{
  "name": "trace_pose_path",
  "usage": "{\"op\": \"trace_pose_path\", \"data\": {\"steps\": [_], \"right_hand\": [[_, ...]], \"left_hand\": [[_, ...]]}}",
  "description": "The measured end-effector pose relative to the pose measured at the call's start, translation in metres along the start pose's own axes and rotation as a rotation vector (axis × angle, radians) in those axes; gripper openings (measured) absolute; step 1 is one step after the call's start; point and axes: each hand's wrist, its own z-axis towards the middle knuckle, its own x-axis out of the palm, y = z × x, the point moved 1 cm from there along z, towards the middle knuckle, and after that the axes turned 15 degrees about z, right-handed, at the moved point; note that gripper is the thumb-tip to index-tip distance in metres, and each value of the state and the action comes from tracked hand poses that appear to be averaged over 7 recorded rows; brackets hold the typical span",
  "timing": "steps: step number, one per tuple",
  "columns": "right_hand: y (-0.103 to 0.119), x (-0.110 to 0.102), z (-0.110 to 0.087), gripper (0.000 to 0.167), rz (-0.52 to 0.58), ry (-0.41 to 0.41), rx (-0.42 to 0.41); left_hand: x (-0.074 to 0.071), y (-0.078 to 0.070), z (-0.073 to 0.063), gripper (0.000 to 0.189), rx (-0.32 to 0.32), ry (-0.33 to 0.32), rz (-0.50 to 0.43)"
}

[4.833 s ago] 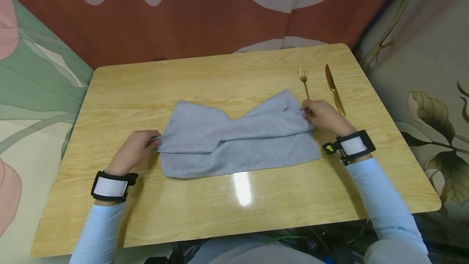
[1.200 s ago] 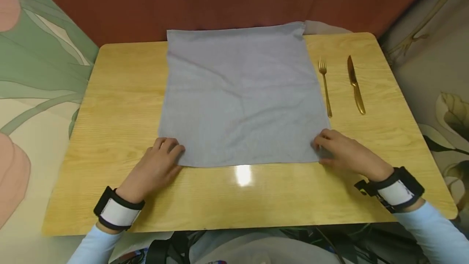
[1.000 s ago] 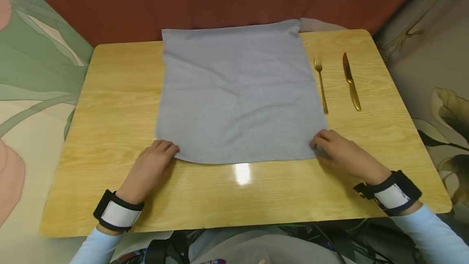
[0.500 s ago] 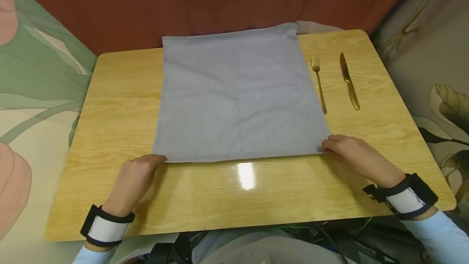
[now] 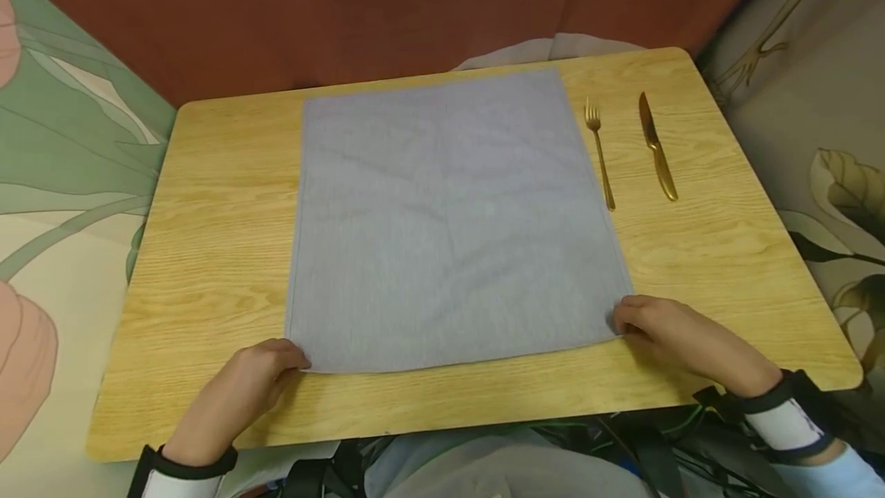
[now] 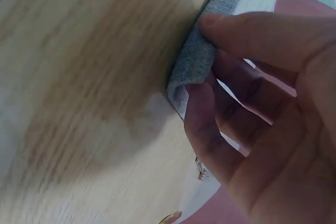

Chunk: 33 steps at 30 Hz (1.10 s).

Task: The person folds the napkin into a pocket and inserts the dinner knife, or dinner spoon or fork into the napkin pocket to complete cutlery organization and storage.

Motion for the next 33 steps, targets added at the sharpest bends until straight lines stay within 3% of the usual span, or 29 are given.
{"op": "trace_pose_path", "data": {"steps": [2, 4, 7, 10, 13, 16, 19, 23, 26, 28, 33], "right_hand": [[0.001, 0.0, 0.0, 0.022, 0.028, 0.028, 0.008], [0.002, -0.004, 0.002, 0.016, 0.028, 0.007, -0.021], [0.0, -0.026, 0.017, 0.019, -0.053, -0.083, -0.138], [-0.006, -0.062, 0.051, 0.025, -0.138, -0.175, -0.188], [-0.018, -0.1, 0.099, 0.032, -0.125, -0.164, -0.15], [-0.037, -0.128, 0.157, 0.044, -0.096, -0.096, -0.068], [-0.058, -0.144, 0.213, 0.063, -0.081, 0.002, 0.069], [-0.085, -0.147, 0.27, 0.08, -0.087, 0.135, 0.292], [-0.106, -0.14, 0.293, 0.084, -0.094, 0.201, 0.397], [-0.118, -0.133, 0.3, 0.088, -0.081, 0.229, 0.448], [-0.133, -0.121, 0.298, 0.092, -0.08, 0.232, 0.481]], "left_hand": [[0.001, -0.001, -0.001, 0.01, -0.012, 0.041, -0.025], [-0.001, 0.0, 0.001, 0.008, -0.022, 0.07, -0.051], [-0.012, 0.007, 0.016, 0.015, 0.002, -0.003, -0.04], [-0.026, 0.025, 0.053, 0.019, 0.061, -0.121, -0.023], [-0.039, 0.055, 0.106, 0.031, 0.082, -0.137, -0.041], [-0.046, 0.089, 0.162, 0.047, 0.043, -0.049, -0.067], [-0.045, 0.117, 0.215, 0.06, -0.019, 0.055, -0.027], [-0.035, 0.134, 0.269, 0.073, -0.076, 0.211, 0.068], [-0.024, 0.135, 0.292, 0.077, -0.09, 0.295, 0.092], [-0.017, 0.134, 0.301, 0.078, -0.088, 0.321, 0.091], [-0.01, 0.13, 0.304, 0.08, -0.102, 0.37, 0.093]]}}
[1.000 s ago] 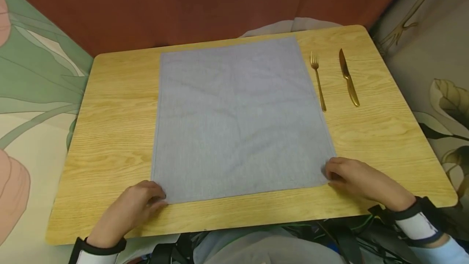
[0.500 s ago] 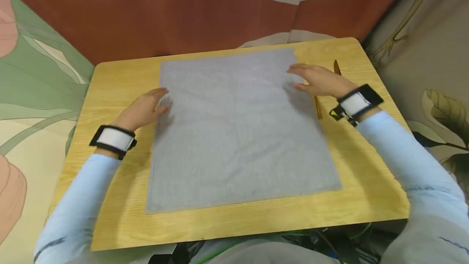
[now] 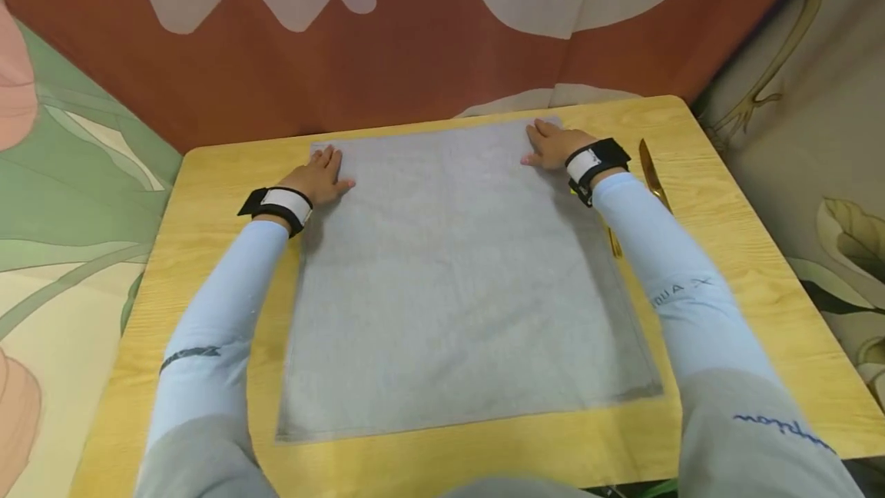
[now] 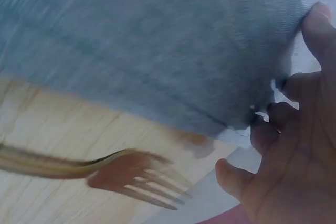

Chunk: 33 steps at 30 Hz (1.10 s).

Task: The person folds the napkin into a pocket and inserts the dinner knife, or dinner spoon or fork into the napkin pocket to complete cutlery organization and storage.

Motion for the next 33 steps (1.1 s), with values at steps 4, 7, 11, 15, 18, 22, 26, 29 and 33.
{"op": "trace_pose_path", "data": {"steps": [4, 7, 11, 15, 18, 22, 26, 29, 33], "right_hand": [[-0.002, 0.002, -0.002, 0.093, -0.015, -0.002, -0.02], [-0.001, -0.006, -0.003, 0.093, -0.016, -0.014, -0.059], [-0.001, -0.021, -0.004, 0.082, 0.017, -0.121, -0.154], [-0.007, -0.026, -0.006, 0.058, 0.018, -0.281, -0.184], [-0.014, -0.022, -0.002, 0.045, 0.005, -0.324, -0.157], [-0.019, -0.02, 0.007, 0.035, -0.013, -0.357, -0.156], [-0.013, -0.023, 0.012, 0.033, -0.034, -0.425, -0.162], [-0.005, -0.026, 0.009, 0.026, -0.027, -0.466, -0.157], [-0.002, -0.034, 0.001, 0.014, -0.052, -0.514, -0.163]], "left_hand": [[-0.003, 0.002, -0.003, 0.082, -0.016, 0.042, 0.001], [-0.011, 0.008, 0.0, 0.082, -0.014, 0.031, -0.029], [-0.017, 0.022, 0.01, 0.068, -0.013, -0.116, -0.069], [-0.011, 0.03, 0.017, 0.048, -0.018, -0.255, -0.019], [-0.003, 0.027, 0.021, 0.039, -0.006, -0.29, 0.029], [-0.003, 0.025, 0.024, 0.036, -0.049, -0.32, 0.022], [-0.011, 0.031, 0.028, 0.03, -0.12, -0.354, -0.011], [-0.016, 0.038, 0.031, 0.017, -0.149, -0.412, -0.022], [-0.026, 0.043, 0.029, 0.03, -0.176, -0.485, -0.032]]}}
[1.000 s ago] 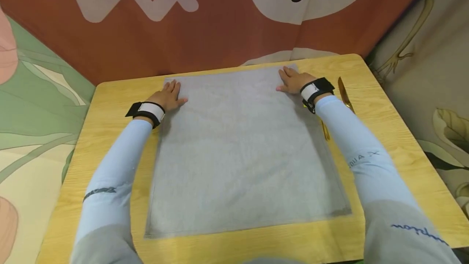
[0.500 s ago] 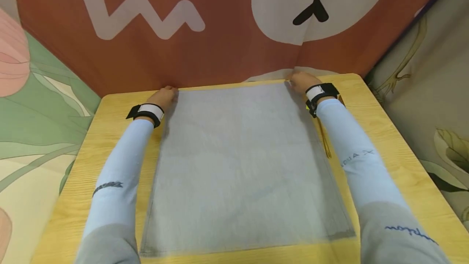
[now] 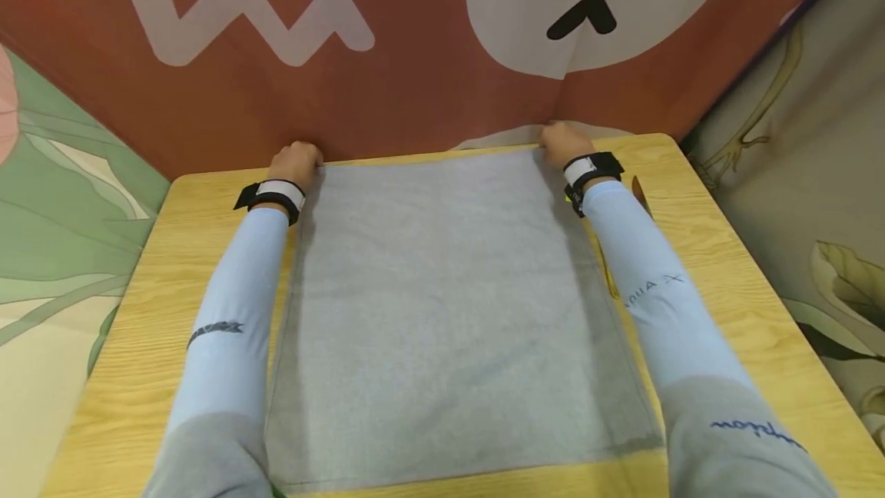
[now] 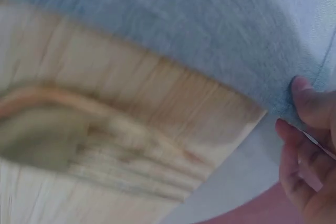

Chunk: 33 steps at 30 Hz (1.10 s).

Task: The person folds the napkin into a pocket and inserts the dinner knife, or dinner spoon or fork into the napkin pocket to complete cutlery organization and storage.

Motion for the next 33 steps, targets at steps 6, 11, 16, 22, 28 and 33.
{"op": "trace_pose_path", "data": {"steps": [6, 11, 16, 22, 28, 33], "right_hand": [[-0.007, -0.021, -0.007, 0.013, -0.013, -0.074, 0.024], [-0.015, -0.039, -0.018, 0.02, 0.018, -0.127, -0.029], [-0.017, -0.052, -0.042, 0.012, 0.07, -0.24, -0.184], [-0.01, -0.056, -0.097, 0.004, 0.101, -0.37, -0.323], [0.006, -0.041, -0.161, 0.005, 0.08, -0.403, -0.41], [0.024, -0.024, -0.2, 0.011, 0.069, -0.366, -0.443]], "left_hand": [[-0.02, 0.0, 0.005, 0.015, -0.043, -0.028, 0.018], [-0.038, -0.004, 0.007, 0.013, -0.014, -0.049, -0.017], [-0.066, 0.0, -0.014, 0.014, 0.007, -0.1, -0.098], [-0.084, -0.001, -0.064, 0.01, 0.114, -0.278, -0.116], [-0.07, -0.009, -0.133, 0.007, 0.155, -0.371, -0.087], [-0.051, -0.013, -0.19, 0.003, 0.142, -0.391, -0.091]]}}
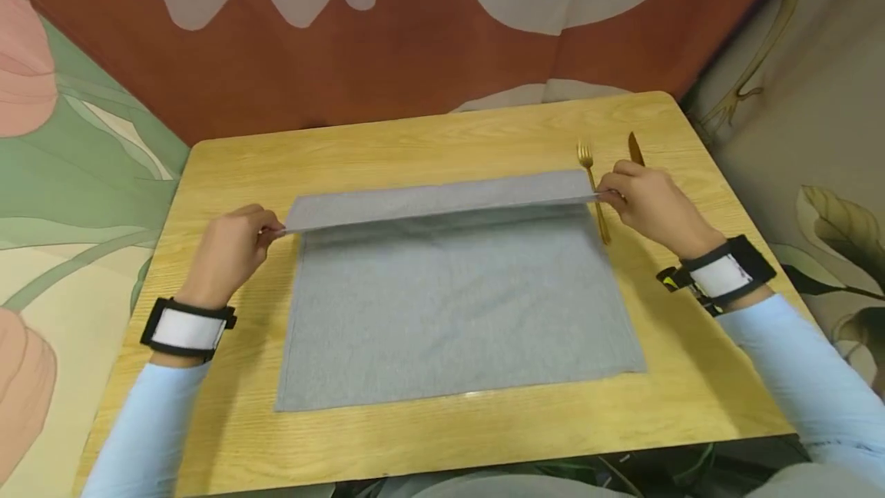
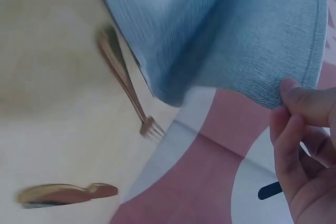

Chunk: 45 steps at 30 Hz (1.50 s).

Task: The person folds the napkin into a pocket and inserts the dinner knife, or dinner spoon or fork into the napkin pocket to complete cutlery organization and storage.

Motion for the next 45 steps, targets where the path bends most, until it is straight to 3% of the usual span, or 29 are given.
{"op": "trace_pose_path", "data": {"steps": [4, 8, 15, 20, 28, 33, 38, 41, 45], "right_hand": [[0.018, 0.006, -0.021, 0.015, 0.014, 0.024, -0.008], [0.03, 0.011, -0.046, 0.017, 0.04, 0.023, -0.001], [0.052, 0.019, -0.096, 0.024, 0.074, 0.006, 0.075], [0.066, 0.025, -0.122, 0.029, 0.095, -0.004, 0.124], [0.086, 0.029, -0.154, 0.033, 0.077, -0.018, 0.141], [0.095, 0.039, -0.167, 0.032, 0.088, 0.004, 0.199], [0.096, 0.047, -0.175, 0.028, 0.085, 0.006, 0.205], [0.095, 0.048, -0.179, 0.01, 0.087, -0.008, 0.167], [0.095, 0.045, -0.183, 0.062, 0.083, -0.01, 0.128]], "left_hand": [[-0.003, -0.013, -0.039, 0.008, -0.028, -0.017, -0.007], [-0.005, -0.028, -0.068, 0.013, -0.037, -0.016, -0.019], [-0.009, -0.056, -0.106, 0.019, -0.073, 0.037, -0.057], [-0.01, -0.066, -0.131, 0.024, -0.09, 0.069, -0.061], [-0.007, -0.081, -0.168, 0.033, -0.045, 0.076, -0.104], [-0.003, -0.086, -0.185, 0.032, -0.043, 0.106, -0.105], [0.003, -0.086, -0.189, 0.032, -0.012, 0.088, -0.093], [0.006, -0.084, -0.191, 0.034, -0.008, 0.07, -0.091], [0.009, -0.083, -0.192, 0.034, -0.005, 0.048, -0.102]]}}
